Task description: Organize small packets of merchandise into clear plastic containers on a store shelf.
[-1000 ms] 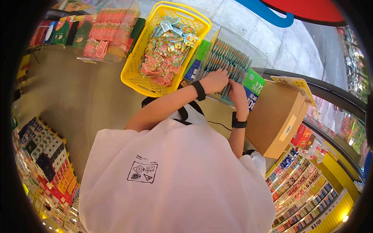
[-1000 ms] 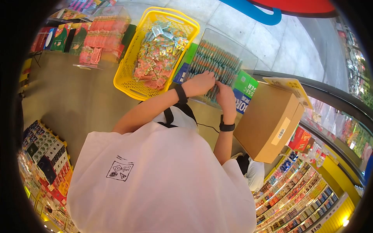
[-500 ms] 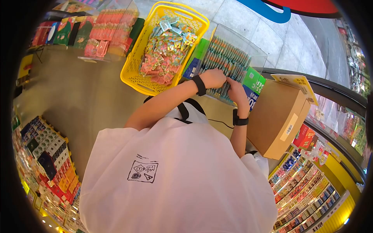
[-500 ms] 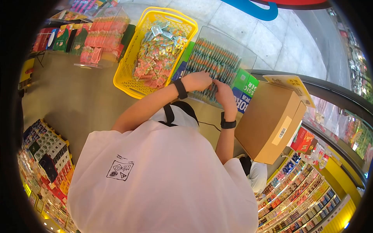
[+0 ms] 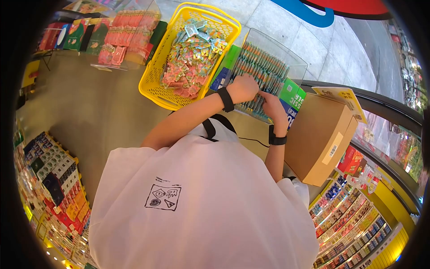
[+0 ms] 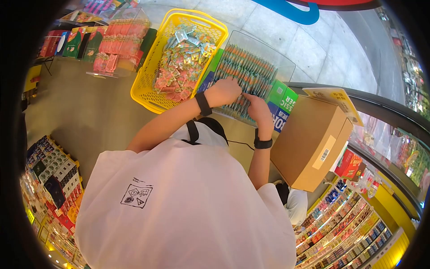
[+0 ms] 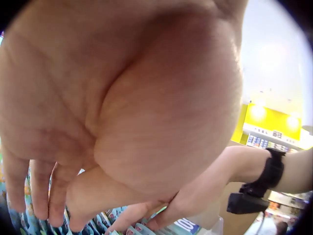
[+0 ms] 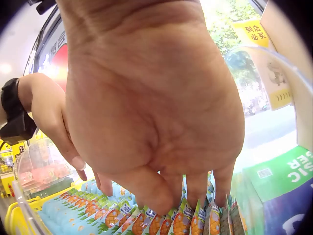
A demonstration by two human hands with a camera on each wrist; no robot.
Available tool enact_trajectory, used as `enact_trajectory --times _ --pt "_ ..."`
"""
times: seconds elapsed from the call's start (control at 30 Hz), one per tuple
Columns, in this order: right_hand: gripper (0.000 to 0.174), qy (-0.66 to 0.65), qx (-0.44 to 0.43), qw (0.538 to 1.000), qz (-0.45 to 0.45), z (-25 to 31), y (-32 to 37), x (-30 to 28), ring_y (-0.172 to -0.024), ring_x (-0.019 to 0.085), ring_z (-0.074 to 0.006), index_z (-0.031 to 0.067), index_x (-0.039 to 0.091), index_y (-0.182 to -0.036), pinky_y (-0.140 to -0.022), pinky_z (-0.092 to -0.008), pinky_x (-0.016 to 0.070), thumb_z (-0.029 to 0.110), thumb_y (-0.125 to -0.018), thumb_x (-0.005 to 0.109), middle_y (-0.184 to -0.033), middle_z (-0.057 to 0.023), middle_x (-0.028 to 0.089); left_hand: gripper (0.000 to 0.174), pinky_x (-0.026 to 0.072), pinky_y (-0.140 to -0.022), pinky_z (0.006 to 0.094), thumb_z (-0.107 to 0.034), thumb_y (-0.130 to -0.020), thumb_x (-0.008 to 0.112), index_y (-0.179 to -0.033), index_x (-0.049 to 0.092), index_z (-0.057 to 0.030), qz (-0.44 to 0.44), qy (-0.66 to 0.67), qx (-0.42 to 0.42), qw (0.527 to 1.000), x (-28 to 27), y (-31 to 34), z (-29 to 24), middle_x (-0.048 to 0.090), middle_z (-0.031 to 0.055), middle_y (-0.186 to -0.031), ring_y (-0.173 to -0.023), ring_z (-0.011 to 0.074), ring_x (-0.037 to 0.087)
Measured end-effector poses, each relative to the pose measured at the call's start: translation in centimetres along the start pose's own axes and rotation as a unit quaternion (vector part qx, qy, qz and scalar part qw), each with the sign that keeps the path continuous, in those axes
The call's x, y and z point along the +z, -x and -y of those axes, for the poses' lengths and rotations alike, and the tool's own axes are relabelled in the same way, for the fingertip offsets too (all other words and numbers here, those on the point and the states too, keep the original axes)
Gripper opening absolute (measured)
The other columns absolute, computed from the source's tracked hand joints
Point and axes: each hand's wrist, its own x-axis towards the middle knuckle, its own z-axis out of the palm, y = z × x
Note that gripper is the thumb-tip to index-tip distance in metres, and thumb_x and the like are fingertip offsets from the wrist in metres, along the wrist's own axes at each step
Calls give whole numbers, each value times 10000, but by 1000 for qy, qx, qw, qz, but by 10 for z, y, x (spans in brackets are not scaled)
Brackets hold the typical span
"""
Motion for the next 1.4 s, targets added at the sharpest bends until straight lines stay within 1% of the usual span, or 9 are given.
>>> enact_trajectory --times 0.2,0.27,0.33,0.43,0.7,0.87,1.1,1.17,1.4 --pt "501 7 22 998 -56 19 5 -21 -1064 674 -394 114 710 -1250 -876 -478 547 -57 -822 513 -1105 -186 736 111 566 -826 438 -105 -780 722 -853 751 -27 48 35 20 998 13 -5 13 696 186 -964 -933 369 670" --pt "406 7 8 994 -112 18 -1 -19 -1018 689 -386 117 731 -1191 -833 -479 556 -15 -851 552 -1056 -162 750 249 588 -710 477 -275 -808 767 -806 774 -26 20 22 55 998 31 -13 22 724 179 -831 -862 396 698" --pt "168 80 37 971 -223 25 -9 -17 -807 694 -390 75 737 -1057 -701 -475 542 152 -927 662 -836 -175 731 211 585 -700 477 -241 -811 748 -789 769 -32 25 13 65 997 29 -13 24 720 172 -808 -830 392 698" --pt "241 112 83 964 -224 15 -30 -7 -846 695 -399 88 717 -954 -716 -508 550 321 -892 726 -851 -177 716 121 577 -759 463 -137 -794 723 -816 761 -24 69 1 51 996 10 -11 16 711 181 -880 -881 377 692" --pt "254 153 111 957 -221 15 -54 -7 -827 695 -421 37 663 -809 -695 -515 564 279 -850 728 -808 -217 692 145 568 -810 464 -84 -802 696 -913 771 -26 93 -3 7 996 -5 7 -6 689 196 -1038 -1018 372 666" --pt "199 140 108 952 -251 7 -64 -6 -838 688 -448 36 666 -821 -701 -527 560 232 -851 681 -843 -235 700 204 533 -745 465 -180 -786 690 -859 780 -12 -34 -12 54 998 11 14 -8 686 186 -965 -909 352 644" --pt "201 126 128 957 -227 16 -61 -15 -818 686 -442 70 692 -873 -692 -525 543 270 -878 678 -859 -196 721 135 538 -802 411 -128 -803 721 -891 709 -28 -83 45 58 994 -27 33 -9 615 134 -980 -1002 330 619" --pt "222 137 124 958 -221 21 -61 -13 -805 688 -432 69 690 -881 -683 -515 539 291 -885 686 -852 -191 723 186 530 -786 424 -145 -824 723 -931 647 -14 -173 86 74 978 -34 41 -1 605 139 -931 -954 336 617" --pt "216 2 97 953 -288 159 -21 -24 -668 677 -354 78 685 -900 -593 -447 502 291 -909 722 -697 -130 685 184 508 -788 457 -117 -877 674 -1028 610 -34 -152 198 35 968 -66 87 65 598 140 -877 -929 339 621"
